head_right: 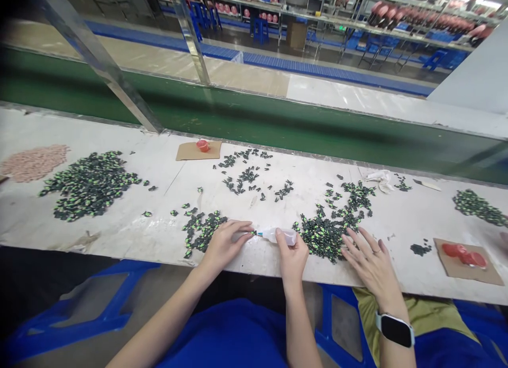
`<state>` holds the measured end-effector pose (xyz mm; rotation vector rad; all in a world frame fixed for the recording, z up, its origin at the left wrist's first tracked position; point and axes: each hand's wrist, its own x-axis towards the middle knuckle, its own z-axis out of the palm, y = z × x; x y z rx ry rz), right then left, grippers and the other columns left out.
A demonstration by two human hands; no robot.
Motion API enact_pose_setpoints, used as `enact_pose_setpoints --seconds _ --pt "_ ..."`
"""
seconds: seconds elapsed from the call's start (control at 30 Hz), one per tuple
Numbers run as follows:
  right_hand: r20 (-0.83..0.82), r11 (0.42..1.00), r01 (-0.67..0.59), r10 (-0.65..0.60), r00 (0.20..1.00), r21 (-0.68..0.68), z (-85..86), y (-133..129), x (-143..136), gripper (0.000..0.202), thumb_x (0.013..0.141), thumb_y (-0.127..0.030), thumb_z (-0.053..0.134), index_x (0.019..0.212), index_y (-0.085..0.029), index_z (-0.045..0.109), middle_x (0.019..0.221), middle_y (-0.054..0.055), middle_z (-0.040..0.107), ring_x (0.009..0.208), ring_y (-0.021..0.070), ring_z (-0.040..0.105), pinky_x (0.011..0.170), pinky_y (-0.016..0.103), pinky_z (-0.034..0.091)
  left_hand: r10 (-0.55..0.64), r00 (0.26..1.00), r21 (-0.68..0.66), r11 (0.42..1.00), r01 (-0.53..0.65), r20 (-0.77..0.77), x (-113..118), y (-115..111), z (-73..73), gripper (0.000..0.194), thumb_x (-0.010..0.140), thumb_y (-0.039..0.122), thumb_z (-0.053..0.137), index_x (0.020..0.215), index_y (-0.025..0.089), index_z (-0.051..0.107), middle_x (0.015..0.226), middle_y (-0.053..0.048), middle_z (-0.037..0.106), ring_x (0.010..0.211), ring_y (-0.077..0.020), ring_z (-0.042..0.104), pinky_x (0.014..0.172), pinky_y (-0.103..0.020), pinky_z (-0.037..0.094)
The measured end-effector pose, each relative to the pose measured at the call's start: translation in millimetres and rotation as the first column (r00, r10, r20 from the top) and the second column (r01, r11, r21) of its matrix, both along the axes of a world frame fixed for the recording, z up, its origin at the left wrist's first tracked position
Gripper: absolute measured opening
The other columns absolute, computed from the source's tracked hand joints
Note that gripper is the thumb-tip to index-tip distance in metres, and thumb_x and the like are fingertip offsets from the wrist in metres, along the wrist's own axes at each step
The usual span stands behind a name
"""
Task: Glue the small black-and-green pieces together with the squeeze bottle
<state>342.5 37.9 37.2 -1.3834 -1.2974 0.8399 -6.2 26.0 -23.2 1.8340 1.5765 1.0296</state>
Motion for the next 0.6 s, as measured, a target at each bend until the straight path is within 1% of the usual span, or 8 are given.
enact_pose_setpoints --seconds 0.07,0.13,0.23,0.33,0.4,0.5,0.57,0.6 --pt "-0.267 0.983 -0.053 0.005 0.964 -0.174 -6.5 14.4 7.3 0.057 0.091 -0.064 0.034 0.097 -0.025 0.075 0.117 0.018 0.068 0.097 0.0330 0.069 0.070 0.050 0.053 0.010 1.000 -0.007 1.000 -0.009 0.011 0.4 0.1 0.3 0.019 0.081 0.015 0.066 0.097 0.022 0.068 0.090 -0.003 0.076 0.090 -0.0213 0.069 0.085 -0.038 0.050" --pt "-0.404 0.963 -0.080 -0.032 0.914 -0.258 -13.9 28.4 3.4 0.066 0.090 -0.069 0.023 0.108 -0.028 0.071 0.134 0.014 0.058 0.111 0.0327 0.063 0.078 0.052 0.051 0.017 1.000 -0.012 1.000 -0.016 0.018 0.8 0.4 0.7 0.017 0.080 0.014 0.066 0.095 0.022 0.069 0.091 -0.003 0.076 0.088 -0.0208 0.070 0.084 -0.037 0.051" --pt "-0.421 0.957 -0.142 0.023 0.907 -0.254 -22.0 44.7 -9.2 0.074 0.086 -0.074 0.012 0.119 -0.033 0.064 0.144 0.008 0.048 0.120 0.0319 0.058 0.087 0.059 0.047 0.028 0.999 -0.015 0.999 -0.028 0.020 1.2 0.8 1.0 0.015 0.080 0.014 0.067 0.092 0.021 0.070 0.091 -0.003 0.076 0.087 -0.0206 0.070 0.084 -0.037 0.052" --pt "-0.375 0.965 -0.195 0.118 0.920 -0.176 -22.4 58.7 -16.2 0.075 0.084 -0.077 0.012 0.122 -0.036 0.061 0.145 0.006 0.046 0.123 0.0295 0.056 0.091 0.062 0.044 0.038 0.999 -0.013 0.999 -0.038 0.011 1.4 0.9 1.3 0.014 0.079 0.014 0.067 0.090 0.022 0.071 0.091 -0.003 0.076 0.087 -0.0209 0.070 0.084 -0.037 0.052" --pt "-0.337 0.975 -0.187 0.137 0.932 -0.122 -15.6 70.9 -16.6 0.071 0.084 -0.076 0.017 0.117 -0.034 0.064 0.145 0.008 0.045 0.125 0.0275 0.054 0.090 0.060 0.045 0.042 0.999 -0.015 0.999 -0.042 0.001 1.4 0.8 1.5 0.013 0.079 0.014 0.068 0.089 0.022 0.071 0.091 -0.003 0.076 0.088 -0.0212 0.070 0.083 -0.037 0.052" --pt "-0.245 0.983 -0.180 0.166 0.955 -0.039 3.8 88.6 -20.5 0.077 0.089 -0.061 0.012 0.095 -0.012 0.072 0.144 0.017 0.040 0.126 0.0303 0.050 0.080 0.050 0.046 0.044 0.999 -0.007 0.999 -0.044 -0.010 1.4 0.8 1.8 0.014 0.078 0.013 0.068 0.089 0.022 0.071 0.090 -0.003 0.076 0.088 -0.0213 0.070 0.083 -0.037 0.051" --pt "-0.138 0.980 -0.194 0.198 0.970 0.048 14.3 89.4 -35.2 0.077 0.089 -0.051 0.014 0.071 -0.002 0.070 0.136 0.020 0.047 0.122 0.0338 0.051 0.075 0.042 0.047 0.046 0.999 0.003 0.999 -0.046 -0.011 1.4 0.8 1.9 0.015 0.078 0.013 0.068 0.090 0.022 0.071 0.089 -0.003 0.076 0.087 -0.0212 0.070 0.082 -0.037 0.051" --pt "-0.075 0.974 -0.207 0.214 0.974 0.089 15.7 83.9 -48.3 0.067 0.089 -0.049 0.029 0.060 -0.007 0.071 0.128 0.017 0.059 0.120 0.0331 0.055 0.075 0.035 0.051 0.047 0.999 0.005 0.999 -0.047 -0.009 1.5 0.8 1.9 0.015 0.078 0.013 0.069 0.090 0.022 0.071 0.088 -0.003 0.076 0.087 -0.0213 0.070 0.082 -0.037 0.051"
